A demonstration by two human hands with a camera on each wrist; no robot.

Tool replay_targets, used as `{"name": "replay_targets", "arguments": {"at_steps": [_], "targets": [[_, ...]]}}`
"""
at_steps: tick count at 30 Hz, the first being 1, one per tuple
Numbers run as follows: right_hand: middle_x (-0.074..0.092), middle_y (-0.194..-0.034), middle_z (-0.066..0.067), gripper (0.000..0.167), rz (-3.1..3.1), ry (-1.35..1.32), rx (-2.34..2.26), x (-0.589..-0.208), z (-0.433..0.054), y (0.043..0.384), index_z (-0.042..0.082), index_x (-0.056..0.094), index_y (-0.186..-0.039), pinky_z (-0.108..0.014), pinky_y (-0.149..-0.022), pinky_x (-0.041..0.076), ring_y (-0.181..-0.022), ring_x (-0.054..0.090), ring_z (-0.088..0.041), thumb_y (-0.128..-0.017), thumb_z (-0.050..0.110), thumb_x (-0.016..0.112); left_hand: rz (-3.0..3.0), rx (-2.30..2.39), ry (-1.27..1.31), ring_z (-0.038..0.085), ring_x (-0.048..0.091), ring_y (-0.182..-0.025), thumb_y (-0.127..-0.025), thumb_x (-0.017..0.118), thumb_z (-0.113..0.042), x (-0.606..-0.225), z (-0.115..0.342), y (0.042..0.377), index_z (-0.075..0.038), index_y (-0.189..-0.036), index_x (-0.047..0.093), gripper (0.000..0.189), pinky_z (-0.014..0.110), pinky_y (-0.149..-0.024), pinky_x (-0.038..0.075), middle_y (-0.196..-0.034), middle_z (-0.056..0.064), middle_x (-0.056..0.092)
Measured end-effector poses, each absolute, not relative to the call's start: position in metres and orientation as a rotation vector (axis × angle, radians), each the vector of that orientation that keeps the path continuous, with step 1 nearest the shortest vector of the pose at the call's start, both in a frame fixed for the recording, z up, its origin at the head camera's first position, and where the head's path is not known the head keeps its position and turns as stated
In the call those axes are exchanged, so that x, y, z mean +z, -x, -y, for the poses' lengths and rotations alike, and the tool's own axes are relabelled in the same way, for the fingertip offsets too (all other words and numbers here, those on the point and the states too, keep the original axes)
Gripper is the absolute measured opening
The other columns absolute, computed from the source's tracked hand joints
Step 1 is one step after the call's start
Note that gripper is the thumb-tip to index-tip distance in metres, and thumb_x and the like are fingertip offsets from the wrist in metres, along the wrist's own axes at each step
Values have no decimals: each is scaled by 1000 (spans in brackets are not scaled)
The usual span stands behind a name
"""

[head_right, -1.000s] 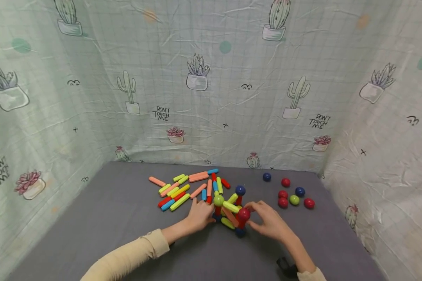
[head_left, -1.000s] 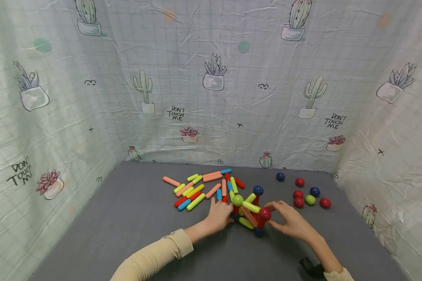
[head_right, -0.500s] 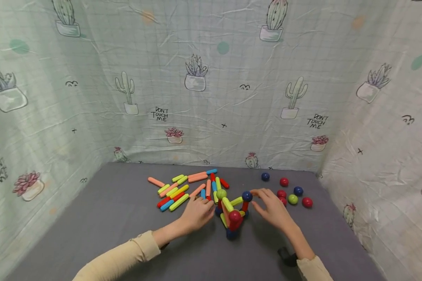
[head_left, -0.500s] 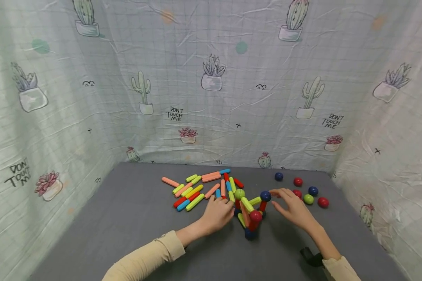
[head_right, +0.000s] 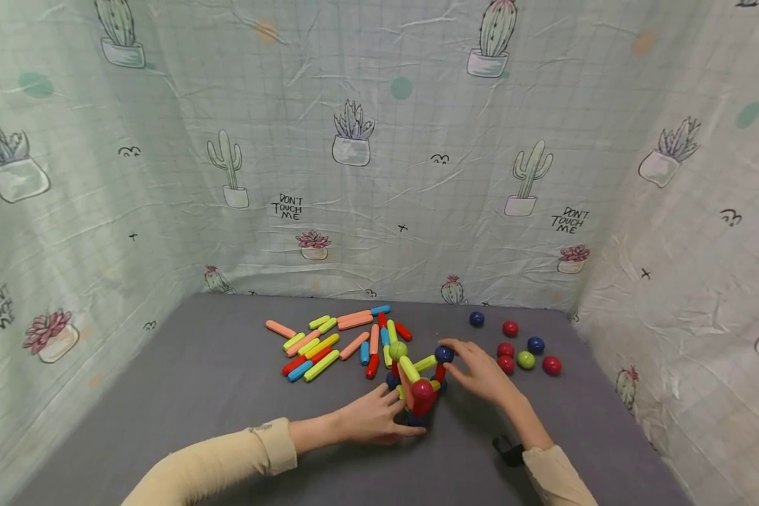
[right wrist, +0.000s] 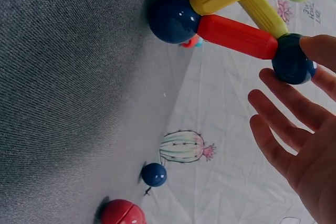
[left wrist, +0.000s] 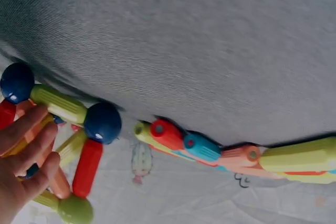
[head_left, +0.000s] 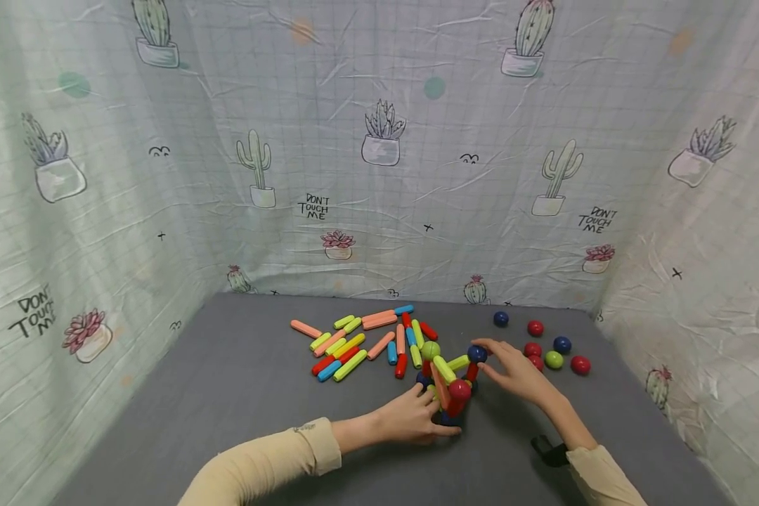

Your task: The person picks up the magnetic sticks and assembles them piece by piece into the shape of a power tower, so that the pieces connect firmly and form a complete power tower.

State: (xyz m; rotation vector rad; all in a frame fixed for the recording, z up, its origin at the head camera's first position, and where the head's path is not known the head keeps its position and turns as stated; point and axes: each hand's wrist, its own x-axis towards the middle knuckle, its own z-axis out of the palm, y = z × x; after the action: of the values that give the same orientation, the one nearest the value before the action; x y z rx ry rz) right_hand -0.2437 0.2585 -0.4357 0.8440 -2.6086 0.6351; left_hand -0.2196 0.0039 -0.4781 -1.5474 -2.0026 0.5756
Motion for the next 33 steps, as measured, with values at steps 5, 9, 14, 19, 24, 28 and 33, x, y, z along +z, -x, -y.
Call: {"name": "replay_targets", "arguments": {"at_steps": [5, 9, 14, 19, 24, 28, 33], "targets": [[59, -104, -2, 40, 2601, -872, 645, -436, -260, 243, 11, 52, -118, -34, -72, 49, -88, 57, -15, -80, 14, 65, 2023, 572, 1545, 13, 52, -101, -88, 43, -50, -478, -5, 219, -43, -128, 41, 41, 27, -78, 42, -117, -3, 57], [58, -100, 1, 37, 2608, -872, 662, -436, -263, 238, 13, 53, -114, -31, -71, 48, -85, 55, -12, -79, 17, 66, 2044, 584, 1622, 11, 51, -103, -88, 44, -49, -474, 3, 223, -41, -129, 41, 41, 27, -79, 42, -117, -7, 57], [56, -92, 10, 36, 2616, -871, 734, -437, -267, 223, 18, 54, -110, -26, -67, 46, -81, 53, -8, -77, 19, 69, 2094, 577, 1742, 11, 48, -103, -88, 48, -45, -470, 24, 236, -41, -131, 39, 44, 27, -80, 40, -123, -10, 54], [55, -89, 13, 36, 2623, -923, 764, -436, -265, 210, 19, 53, -111, -24, -67, 46, -79, 52, -4, -78, 19, 68, 2081, 540, 1749, 10, 49, -95, -88, 51, -39, -471, 48, 253, -37, -124, 45, 37, 24, -75, 38, -112, -8, 58], [54, -87, 13, 33, 2637, -892, 700, -434, -262, 205, 21, 53, -110, -24, -66, 46, -79, 50, 0, -80, 23, 66, 2146, 378, 1515, 11, 49, -79, -85, 56, -34, -481, 57, 275, -27, -101, 56, 18, 24, -66, 35, -87, -8, 61], [55, -87, 12, 32, 2635, -881, 691, -433, -261, 203, 21, 54, -109, -24, -67, 46, -79, 50, 0, -79, 24, 67, 2305, 233, 1213, 14, 50, -71, -85, 56, -35, -489, 49, 290, -21, -87, 57, 14, 28, -62, 34, -75, -5, 59], [54, -92, 12, 34, 2611, -873, 658, -433, -260, 203, 22, 55, -108, -26, -68, 47, -82, 52, -3, -77, 23, 69, 2514, 225, 1043, 20, 56, -83, -86, 50, -47, -491, 30, 300, -18, -88, 61, 31, 36, -69, 42, -83, -1, 64]]}}
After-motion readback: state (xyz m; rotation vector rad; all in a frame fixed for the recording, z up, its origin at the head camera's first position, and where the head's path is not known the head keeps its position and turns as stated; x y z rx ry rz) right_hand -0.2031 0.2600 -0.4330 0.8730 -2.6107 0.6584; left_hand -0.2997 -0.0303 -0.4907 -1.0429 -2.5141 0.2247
